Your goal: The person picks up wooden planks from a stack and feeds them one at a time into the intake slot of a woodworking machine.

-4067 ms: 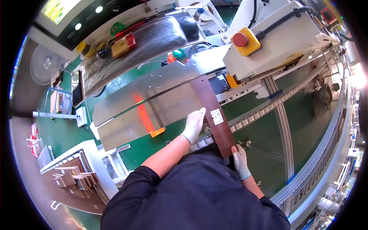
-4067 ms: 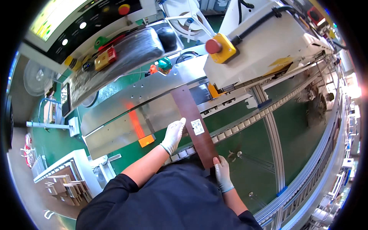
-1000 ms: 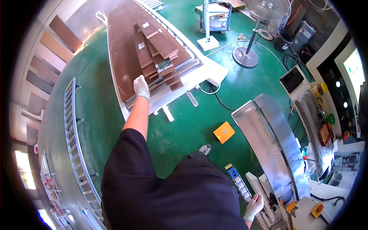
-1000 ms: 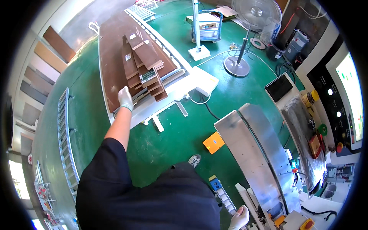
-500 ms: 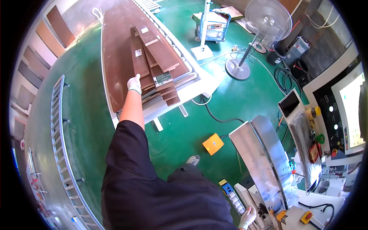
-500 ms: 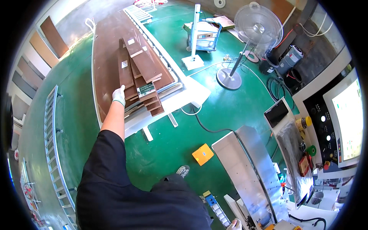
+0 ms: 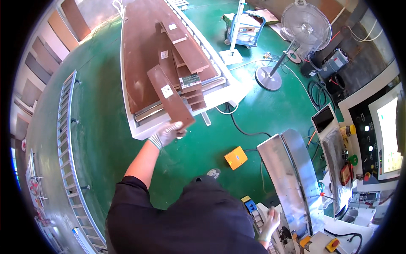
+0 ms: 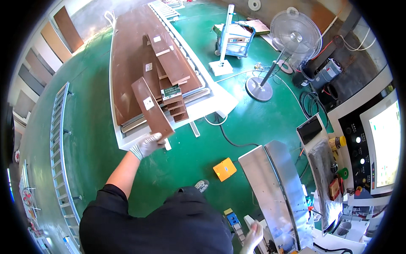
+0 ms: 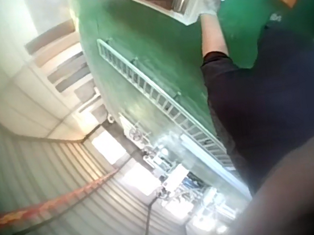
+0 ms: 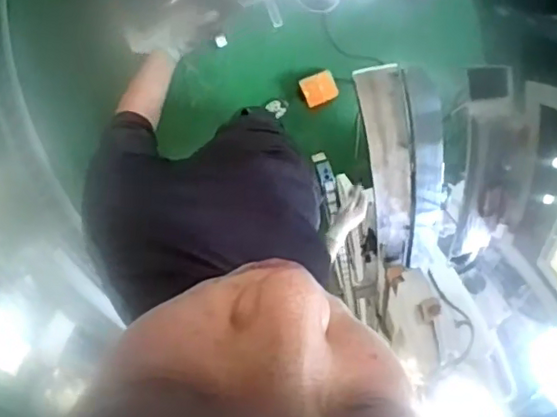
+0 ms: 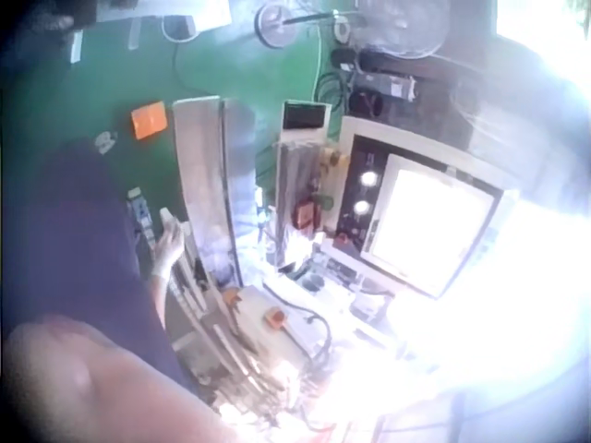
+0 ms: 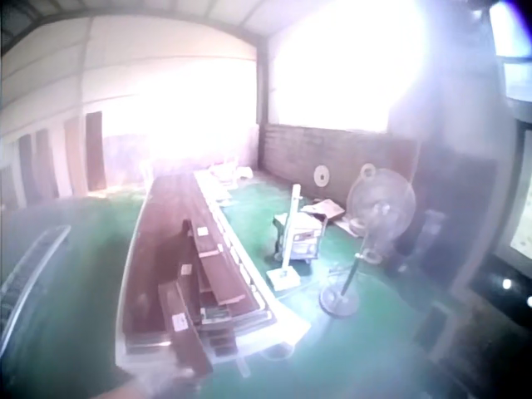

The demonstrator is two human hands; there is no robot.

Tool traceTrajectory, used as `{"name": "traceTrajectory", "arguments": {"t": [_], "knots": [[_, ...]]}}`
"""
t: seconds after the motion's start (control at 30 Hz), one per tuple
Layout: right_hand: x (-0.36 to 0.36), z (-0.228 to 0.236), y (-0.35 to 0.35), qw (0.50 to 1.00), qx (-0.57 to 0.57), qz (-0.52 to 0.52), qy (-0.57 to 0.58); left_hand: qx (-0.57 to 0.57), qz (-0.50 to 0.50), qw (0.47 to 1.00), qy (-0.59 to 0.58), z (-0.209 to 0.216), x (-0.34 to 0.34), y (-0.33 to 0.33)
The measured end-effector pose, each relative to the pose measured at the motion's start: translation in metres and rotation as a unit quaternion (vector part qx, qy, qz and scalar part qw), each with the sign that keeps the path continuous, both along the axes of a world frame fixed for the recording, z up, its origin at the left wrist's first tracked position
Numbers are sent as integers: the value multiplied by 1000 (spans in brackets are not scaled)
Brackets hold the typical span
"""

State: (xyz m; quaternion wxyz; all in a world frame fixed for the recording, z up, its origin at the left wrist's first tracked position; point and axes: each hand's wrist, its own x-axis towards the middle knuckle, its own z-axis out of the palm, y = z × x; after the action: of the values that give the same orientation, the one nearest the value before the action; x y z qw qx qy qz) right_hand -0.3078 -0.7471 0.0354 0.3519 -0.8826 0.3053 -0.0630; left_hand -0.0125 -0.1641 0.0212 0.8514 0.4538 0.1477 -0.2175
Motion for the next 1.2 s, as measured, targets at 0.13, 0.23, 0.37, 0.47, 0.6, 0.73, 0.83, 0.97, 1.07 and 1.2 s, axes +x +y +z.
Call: {"name": "traceTrajectory", "arguments": {"t": [0.13,0.23,0.37,0.47,0.6,0.73,0.83,0.97,1.07,1.2], "knots": [[111,28,76,962,215,150,-68,-70,-63,994,-60,28,-49,-112],[173,80,140,891,351,243,-156,-43,-198,976,-76,28,-82,-177],[197,102,149,880,365,305,4,-130,-209,964,-104,30,-108,-247],[176,103,129,902,360,237,-5,-79,-176,979,-69,43,-105,-259],[123,92,88,905,404,130,16,-159,40,986,30,44,-43,-252],[60,80,36,885,463,57,-4,-125,152,976,89,-46,41,-209],[4,74,11,871,488,-40,-30,-55,95,989,95,-7,43,-262],[-78,54,-2,865,484,-107,-79,-40,0,993,114,19,17,-344],[-113,54,16,795,551,-198,-157,-15,-46,999,3,7,-17,-396],[-154,43,45,737,542,-325,-240,53,-360,923,-123,-12,-78,-446]]}}
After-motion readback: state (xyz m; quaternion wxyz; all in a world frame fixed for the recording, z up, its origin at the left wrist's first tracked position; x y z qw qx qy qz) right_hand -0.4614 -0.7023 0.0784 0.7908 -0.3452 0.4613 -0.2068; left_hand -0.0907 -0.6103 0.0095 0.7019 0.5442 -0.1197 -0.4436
